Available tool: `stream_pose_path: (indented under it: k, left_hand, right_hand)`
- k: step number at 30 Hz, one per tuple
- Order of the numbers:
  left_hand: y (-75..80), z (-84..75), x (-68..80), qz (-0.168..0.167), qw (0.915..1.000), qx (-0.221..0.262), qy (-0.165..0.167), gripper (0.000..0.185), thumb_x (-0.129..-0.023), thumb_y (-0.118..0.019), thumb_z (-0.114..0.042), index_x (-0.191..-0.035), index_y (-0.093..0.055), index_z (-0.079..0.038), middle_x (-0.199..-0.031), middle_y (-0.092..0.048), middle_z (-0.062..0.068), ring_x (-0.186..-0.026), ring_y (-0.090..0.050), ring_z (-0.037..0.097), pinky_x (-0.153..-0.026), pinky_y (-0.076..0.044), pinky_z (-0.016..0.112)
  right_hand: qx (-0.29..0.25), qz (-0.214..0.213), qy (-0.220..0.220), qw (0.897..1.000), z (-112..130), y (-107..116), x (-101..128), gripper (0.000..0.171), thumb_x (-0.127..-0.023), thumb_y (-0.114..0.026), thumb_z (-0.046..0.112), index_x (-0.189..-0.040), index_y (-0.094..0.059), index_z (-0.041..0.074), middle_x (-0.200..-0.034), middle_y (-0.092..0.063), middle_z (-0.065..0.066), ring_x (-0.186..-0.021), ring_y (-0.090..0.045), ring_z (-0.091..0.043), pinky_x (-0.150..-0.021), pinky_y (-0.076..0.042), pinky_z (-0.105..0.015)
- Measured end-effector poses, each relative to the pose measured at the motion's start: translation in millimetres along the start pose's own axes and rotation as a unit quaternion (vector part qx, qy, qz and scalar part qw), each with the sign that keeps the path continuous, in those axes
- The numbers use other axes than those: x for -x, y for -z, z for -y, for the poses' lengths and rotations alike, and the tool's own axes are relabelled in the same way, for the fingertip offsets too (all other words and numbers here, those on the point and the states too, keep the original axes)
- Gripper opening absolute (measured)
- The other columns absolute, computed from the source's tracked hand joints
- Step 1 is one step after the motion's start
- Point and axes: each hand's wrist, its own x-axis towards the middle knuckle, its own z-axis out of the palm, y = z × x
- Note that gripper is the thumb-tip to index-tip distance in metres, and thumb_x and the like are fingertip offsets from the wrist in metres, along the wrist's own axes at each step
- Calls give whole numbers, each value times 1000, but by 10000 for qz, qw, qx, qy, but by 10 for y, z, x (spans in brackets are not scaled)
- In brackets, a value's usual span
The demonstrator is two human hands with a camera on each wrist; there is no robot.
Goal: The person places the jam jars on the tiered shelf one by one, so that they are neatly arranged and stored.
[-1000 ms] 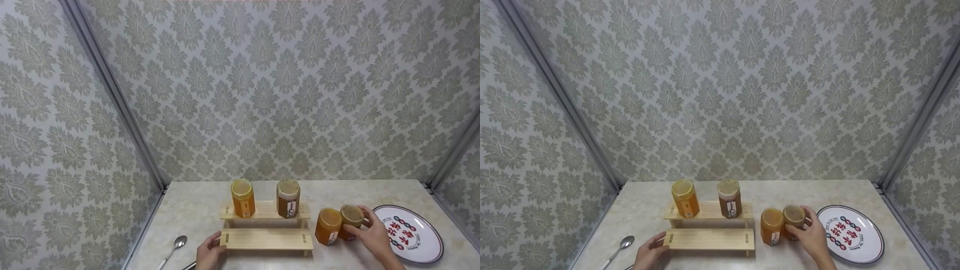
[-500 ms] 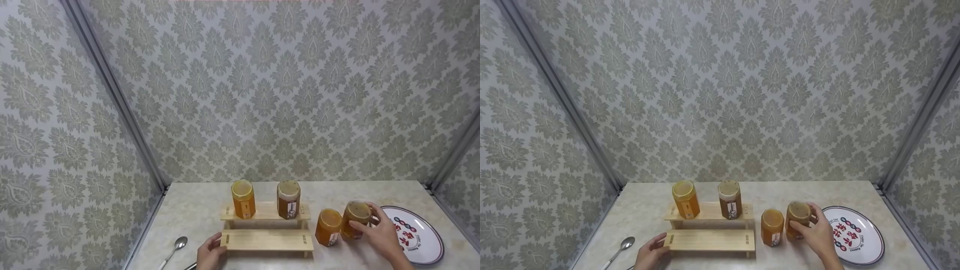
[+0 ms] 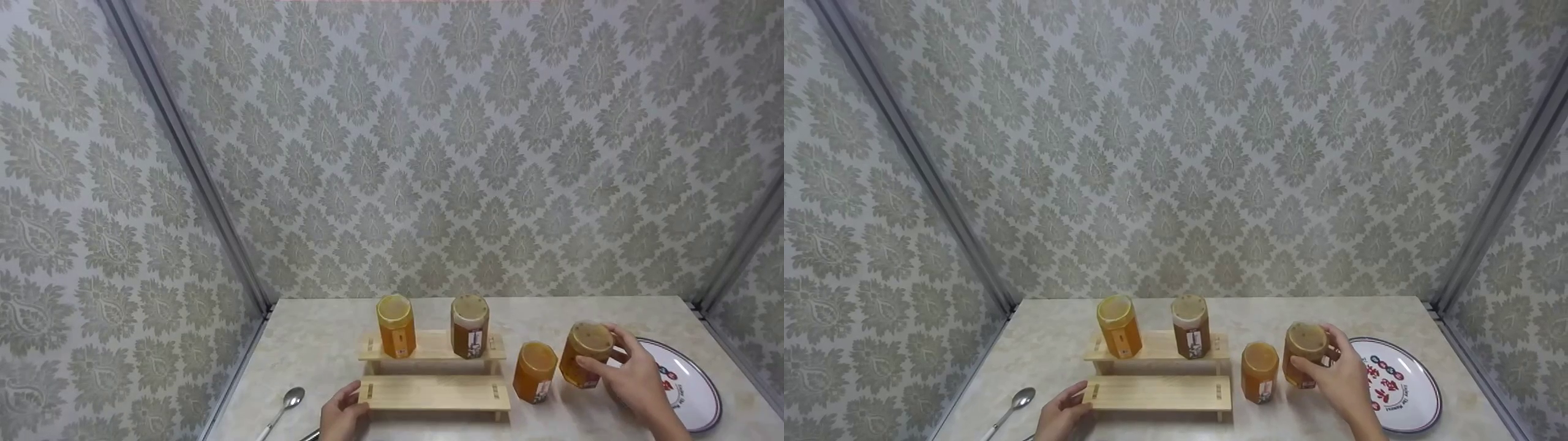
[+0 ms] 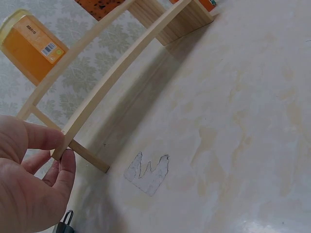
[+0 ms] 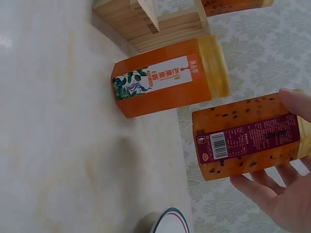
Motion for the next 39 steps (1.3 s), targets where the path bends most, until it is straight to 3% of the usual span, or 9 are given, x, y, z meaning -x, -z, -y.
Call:
stream_pose_path:
  k: [6,12,15,24,31,39]
  left_hand:
    - [-7,-7,-4,3,9999,88,69,61,-71,-64,12,-130,-48,13,-105,-64,24,-89,-64,25,-72,-55,38]
    - [-4,-16,1,16,9999,106,54,61,-72,-64,12,-130,-48,12,-107,-63,25,-91,-64,25,-73,-56,39]
    - [-1,-16,5,51,9998,165,53,61,-72,-63,12,-130,-47,12,-107,-63,25,-90,-64,25,-73,-56,40]
    - [6,-3,1,100,9996,271,46,61,-72,-63,13,-131,-46,13,-106,-63,25,-87,-64,25,-71,-56,41]
    - [23,-10,-6,-2,9992,-332,-207,58,-71,-67,8,-127,-51,12,-105,-65,23,-96,-64,27,-79,-55,34]
    - [6,-10,-11,-41,9996,-281,-17,58,-71,-67,8,-127,-51,12,-107,-64,24,-96,-64,27,-78,-55,36]
  right_hand:
    - [-4,64,83,9999,171,21,73,93,-72,-80,43,-145,-34,9,-136,-46,-20,-117,-50,-43,-86,-51,-43]
    - [75,-4,348,9994,289,43,153,90,-71,-81,41,-143,-37,9,-131,-49,-17,-114,-52,-38,-80,-52,-28]
    - [49,12,398,9992,344,54,186,89,-71,-81,41,-142,-39,10,-129,-51,-16,-113,-54,-38,-77,-52,-26]
    - [-169,508,-27,9986,573,30,266,93,-71,-80,44,-146,-33,15,-134,-47,-17,-119,-49,-40,-84,-52,-42]
    - [-450,616,122,9970,717,-136,370,89,-69,-83,38,-143,-38,16,-128,-51,-12,-114,-54,-34,-82,-53,-32]
    - [-990,822,211,9915,919,-473,480,81,-66,-87,28,-135,-47,17,-125,-54,-10,-113,-55,-27,-86,-52,-30]
